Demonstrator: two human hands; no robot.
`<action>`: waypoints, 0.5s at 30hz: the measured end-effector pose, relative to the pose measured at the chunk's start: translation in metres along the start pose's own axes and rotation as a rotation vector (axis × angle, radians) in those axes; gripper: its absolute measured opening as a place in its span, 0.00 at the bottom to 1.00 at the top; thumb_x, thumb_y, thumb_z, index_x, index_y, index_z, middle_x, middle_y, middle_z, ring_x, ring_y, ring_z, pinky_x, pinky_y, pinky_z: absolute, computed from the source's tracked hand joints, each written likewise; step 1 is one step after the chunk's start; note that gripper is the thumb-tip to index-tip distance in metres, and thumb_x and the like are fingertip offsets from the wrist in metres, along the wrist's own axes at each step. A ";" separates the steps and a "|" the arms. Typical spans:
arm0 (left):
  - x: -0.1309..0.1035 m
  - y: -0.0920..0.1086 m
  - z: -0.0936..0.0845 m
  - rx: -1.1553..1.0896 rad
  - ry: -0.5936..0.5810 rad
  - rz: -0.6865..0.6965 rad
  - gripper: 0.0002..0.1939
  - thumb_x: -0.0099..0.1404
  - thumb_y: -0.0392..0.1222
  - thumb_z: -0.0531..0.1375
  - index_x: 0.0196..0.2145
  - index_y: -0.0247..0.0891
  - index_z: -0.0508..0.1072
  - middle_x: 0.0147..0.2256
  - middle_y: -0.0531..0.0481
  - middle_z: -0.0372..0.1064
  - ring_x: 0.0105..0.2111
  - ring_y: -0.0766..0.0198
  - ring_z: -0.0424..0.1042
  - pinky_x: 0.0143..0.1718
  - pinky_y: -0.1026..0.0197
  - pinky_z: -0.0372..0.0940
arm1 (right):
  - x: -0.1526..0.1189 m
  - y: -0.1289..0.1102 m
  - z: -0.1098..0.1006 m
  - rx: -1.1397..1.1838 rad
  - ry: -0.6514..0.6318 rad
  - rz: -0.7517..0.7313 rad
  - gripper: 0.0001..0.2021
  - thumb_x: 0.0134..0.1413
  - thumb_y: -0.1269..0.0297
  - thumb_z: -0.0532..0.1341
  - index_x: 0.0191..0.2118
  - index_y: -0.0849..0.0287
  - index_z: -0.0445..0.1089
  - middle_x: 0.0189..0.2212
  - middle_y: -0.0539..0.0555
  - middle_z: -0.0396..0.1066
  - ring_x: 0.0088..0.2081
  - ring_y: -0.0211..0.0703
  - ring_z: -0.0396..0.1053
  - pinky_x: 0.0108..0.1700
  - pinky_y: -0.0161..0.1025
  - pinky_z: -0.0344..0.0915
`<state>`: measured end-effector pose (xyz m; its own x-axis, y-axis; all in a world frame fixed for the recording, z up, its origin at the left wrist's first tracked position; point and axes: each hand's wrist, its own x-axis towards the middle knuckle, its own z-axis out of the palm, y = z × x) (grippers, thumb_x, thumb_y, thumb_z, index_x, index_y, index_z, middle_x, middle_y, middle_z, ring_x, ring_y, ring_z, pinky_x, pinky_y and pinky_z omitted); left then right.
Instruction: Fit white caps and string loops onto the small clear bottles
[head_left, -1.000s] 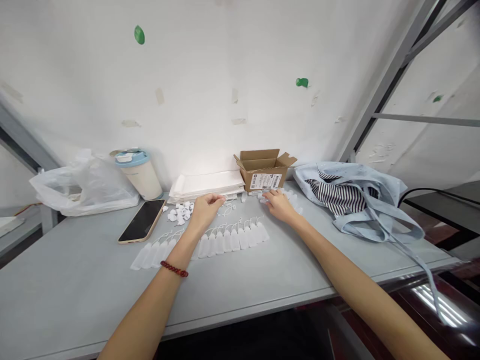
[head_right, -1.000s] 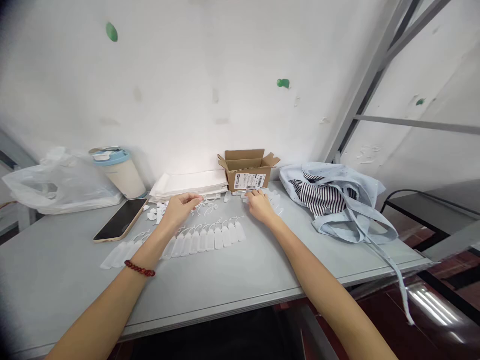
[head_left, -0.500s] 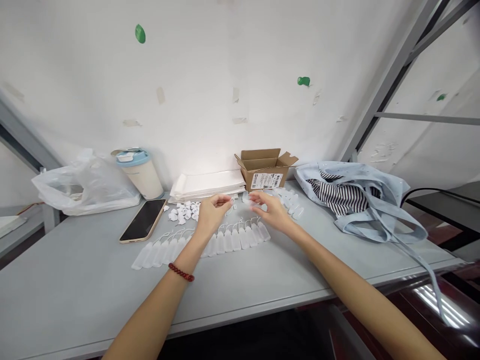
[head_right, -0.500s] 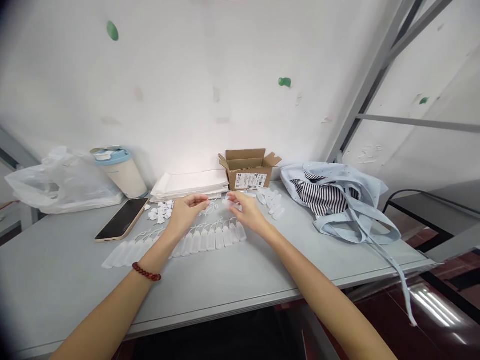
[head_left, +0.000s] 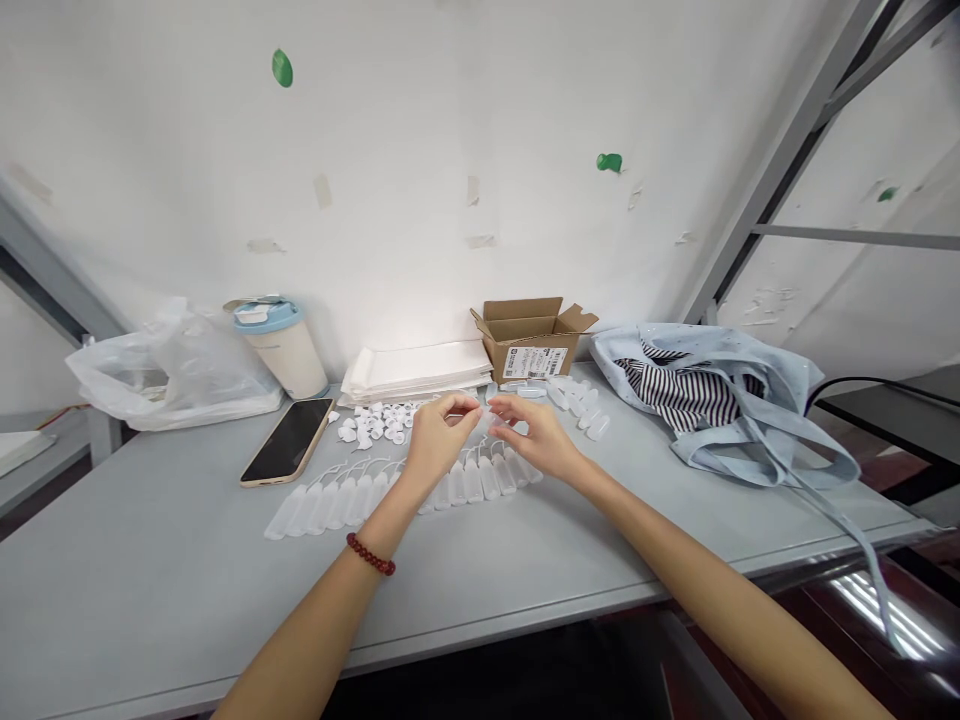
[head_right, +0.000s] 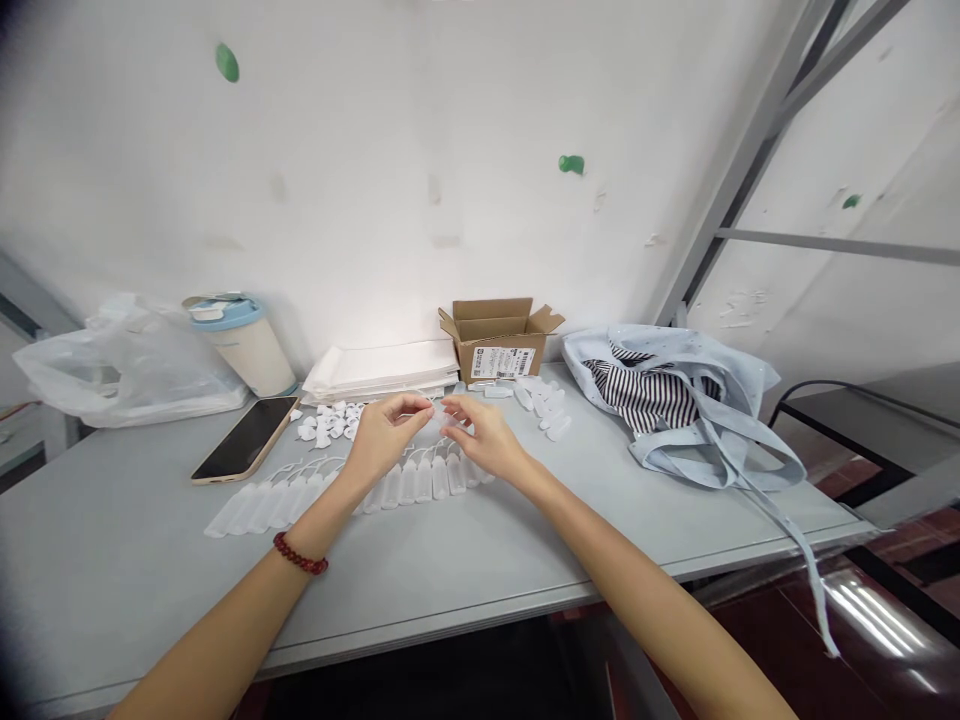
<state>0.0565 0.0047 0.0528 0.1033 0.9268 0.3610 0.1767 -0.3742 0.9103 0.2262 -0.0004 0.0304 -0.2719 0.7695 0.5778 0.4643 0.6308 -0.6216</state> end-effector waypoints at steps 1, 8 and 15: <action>-0.001 0.000 0.000 0.000 -0.010 0.007 0.06 0.53 0.41 0.62 0.27 0.36 0.74 0.29 0.49 0.74 0.32 0.62 0.74 0.37 0.60 0.70 | 0.000 0.001 0.000 -0.001 0.002 -0.002 0.15 0.52 0.67 0.62 0.47 0.56 0.68 0.38 0.55 0.74 0.37 0.44 0.73 0.39 0.43 0.70; -0.003 -0.008 0.004 0.051 -0.042 0.193 0.05 0.57 0.39 0.60 0.30 0.36 0.76 0.34 0.47 0.73 0.34 0.62 0.73 0.37 0.59 0.72 | 0.000 0.003 0.001 -0.034 0.026 -0.091 0.14 0.55 0.67 0.59 0.48 0.58 0.68 0.38 0.57 0.74 0.38 0.45 0.73 0.38 0.42 0.71; -0.007 -0.006 0.005 0.210 -0.045 0.384 0.09 0.60 0.35 0.58 0.38 0.39 0.76 0.39 0.46 0.71 0.36 0.64 0.73 0.38 0.61 0.71 | -0.002 0.002 0.002 -0.135 0.082 -0.127 0.13 0.59 0.64 0.56 0.49 0.56 0.68 0.37 0.57 0.74 0.36 0.44 0.71 0.36 0.42 0.70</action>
<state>0.0597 0.0000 0.0434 0.2422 0.7187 0.6518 0.3120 -0.6938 0.6490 0.2258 0.0000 0.0270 -0.2691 0.6703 0.6916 0.5405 0.6994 -0.4676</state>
